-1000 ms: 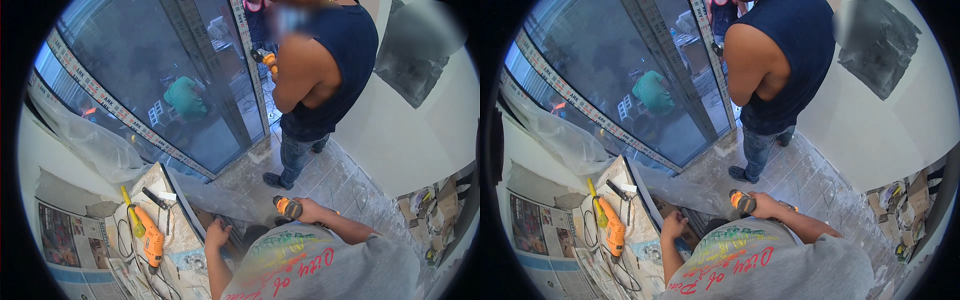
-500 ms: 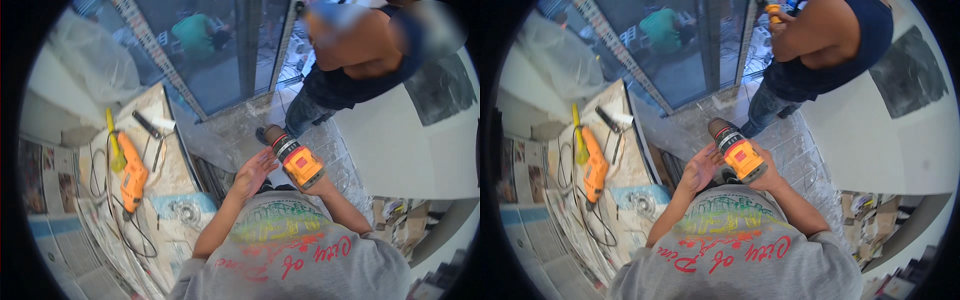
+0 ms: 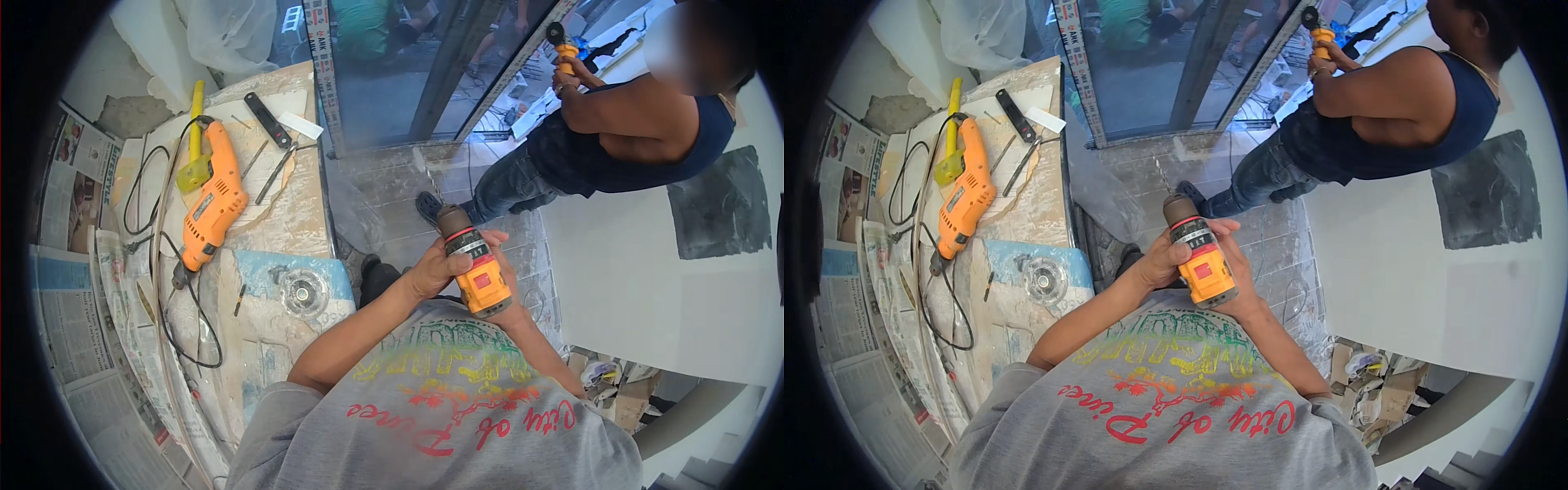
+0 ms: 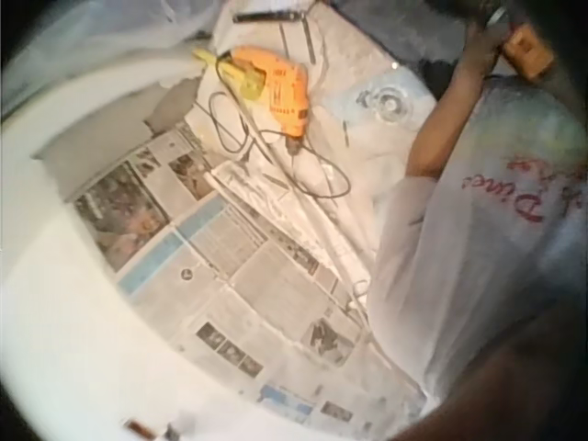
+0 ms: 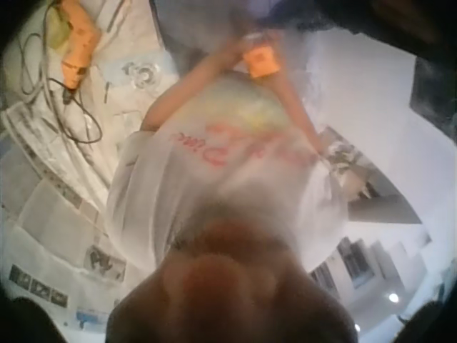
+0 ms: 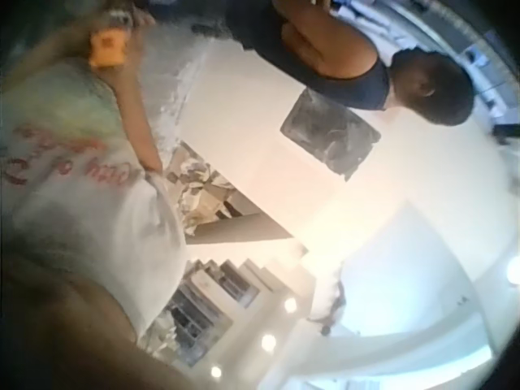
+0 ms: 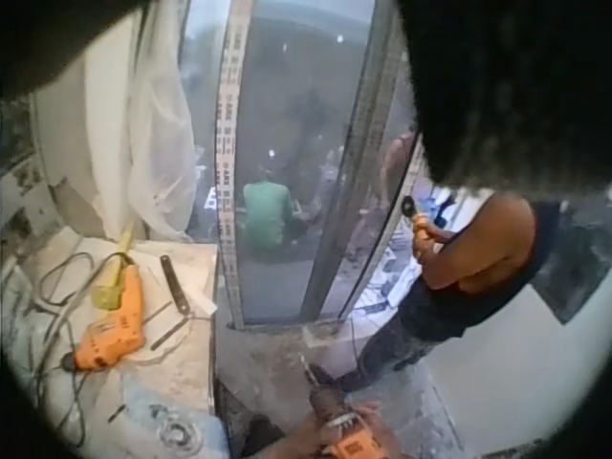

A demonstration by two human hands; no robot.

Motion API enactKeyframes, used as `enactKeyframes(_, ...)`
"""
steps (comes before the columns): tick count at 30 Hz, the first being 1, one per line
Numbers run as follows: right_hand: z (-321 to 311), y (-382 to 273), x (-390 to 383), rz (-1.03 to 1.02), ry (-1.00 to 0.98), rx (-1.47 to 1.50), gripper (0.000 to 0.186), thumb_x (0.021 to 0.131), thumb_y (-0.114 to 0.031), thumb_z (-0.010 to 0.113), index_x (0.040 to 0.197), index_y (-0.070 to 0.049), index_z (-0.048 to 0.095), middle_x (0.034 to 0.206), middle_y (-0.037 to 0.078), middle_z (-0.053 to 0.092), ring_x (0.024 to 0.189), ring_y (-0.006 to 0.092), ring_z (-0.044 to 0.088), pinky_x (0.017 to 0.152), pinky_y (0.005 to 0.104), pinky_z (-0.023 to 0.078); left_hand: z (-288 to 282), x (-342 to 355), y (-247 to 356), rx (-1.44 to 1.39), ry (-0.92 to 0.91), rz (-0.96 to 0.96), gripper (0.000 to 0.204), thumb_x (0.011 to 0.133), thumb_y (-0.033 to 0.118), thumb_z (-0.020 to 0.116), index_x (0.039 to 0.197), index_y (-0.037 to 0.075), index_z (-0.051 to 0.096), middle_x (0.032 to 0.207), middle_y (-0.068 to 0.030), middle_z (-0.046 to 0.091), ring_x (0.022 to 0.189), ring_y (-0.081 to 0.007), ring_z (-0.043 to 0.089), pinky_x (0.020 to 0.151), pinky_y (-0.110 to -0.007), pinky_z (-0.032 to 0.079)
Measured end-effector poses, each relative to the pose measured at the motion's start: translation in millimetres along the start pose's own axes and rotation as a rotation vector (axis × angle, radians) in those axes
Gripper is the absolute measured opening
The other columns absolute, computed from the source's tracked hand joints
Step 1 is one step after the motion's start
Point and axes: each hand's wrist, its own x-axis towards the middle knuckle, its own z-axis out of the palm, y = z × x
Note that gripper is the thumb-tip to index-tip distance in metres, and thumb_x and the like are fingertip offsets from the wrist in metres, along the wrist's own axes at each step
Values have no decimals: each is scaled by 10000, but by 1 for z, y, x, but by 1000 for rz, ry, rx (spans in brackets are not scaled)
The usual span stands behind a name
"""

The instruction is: Drilling holes into a metal profile or frame using a cordless power drill.

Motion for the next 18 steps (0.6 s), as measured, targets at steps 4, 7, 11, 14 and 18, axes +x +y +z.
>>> enactKeyframes(4, -2, 12, -15, 26, -20, 84, 505, 684, -168, 769, 1143, -73, 581, 1140, 148, 572, 1045, 358, 579, 833, 416, 503, 4, 1, -1, 45, -23, 12, 682, 712, 410, 759, 1230, 15, 555, 1399, -199, 426, 1210, -262, 519, 1007, -401, 440)
enactKeyframes(7, -2, 9, -24, 83, -55, 107, 499, 688, -179, 773, 1140, -81, 584, 1145, 142, 577, 1055, 355, 576, 852, 424, 494, 2, -2, 1, 93, -56, -31, 666, 708, 395, 755, 1220, 17, 563, 1394, -205, 431, 1225, -271, 506, 1019, -403, 428)
enactKeyframes(11, -1, 10, -30, 85, -65, 29, 511, 680, -188, 781, 1144, -95, 589, 1124, 129, 596, 1053, 346, 583, 885, 433, 476, -1, 0, -4, 109, -123, -11, 646, 707, 409, 752, 1188, 11, 584, 1381, -218, 440, 1243, -293, 486, 1025, -405, 418)
enactKeyframes(14, -4, 6, -28, 97, -84, 89, 524, 682, -202, 781, 1158, -102, 588, 1127, 127, 598, 1054, 340, 588, 891, 429, 471, -3, -1, -12, -37, -146, 28, 632, 712, 412, 754, 1159, -5, 593, 1368, -228, 450, 1237, -302, 489, 1022, -407, 419)
enactKeyframes(18, -7, 3, -22, 121, -139, 104, 506, 689, -214, 774, 1148, -104, 595, 1116, 128, 606, 1040, 333, 598, 875, 417, 477, -1, -2, -8, -32, -97, -55, 613, 718, 405, 761, 1133, -16, 597, 1356, -235, 456, 1207, -290, 516, 1001, -401, 443)
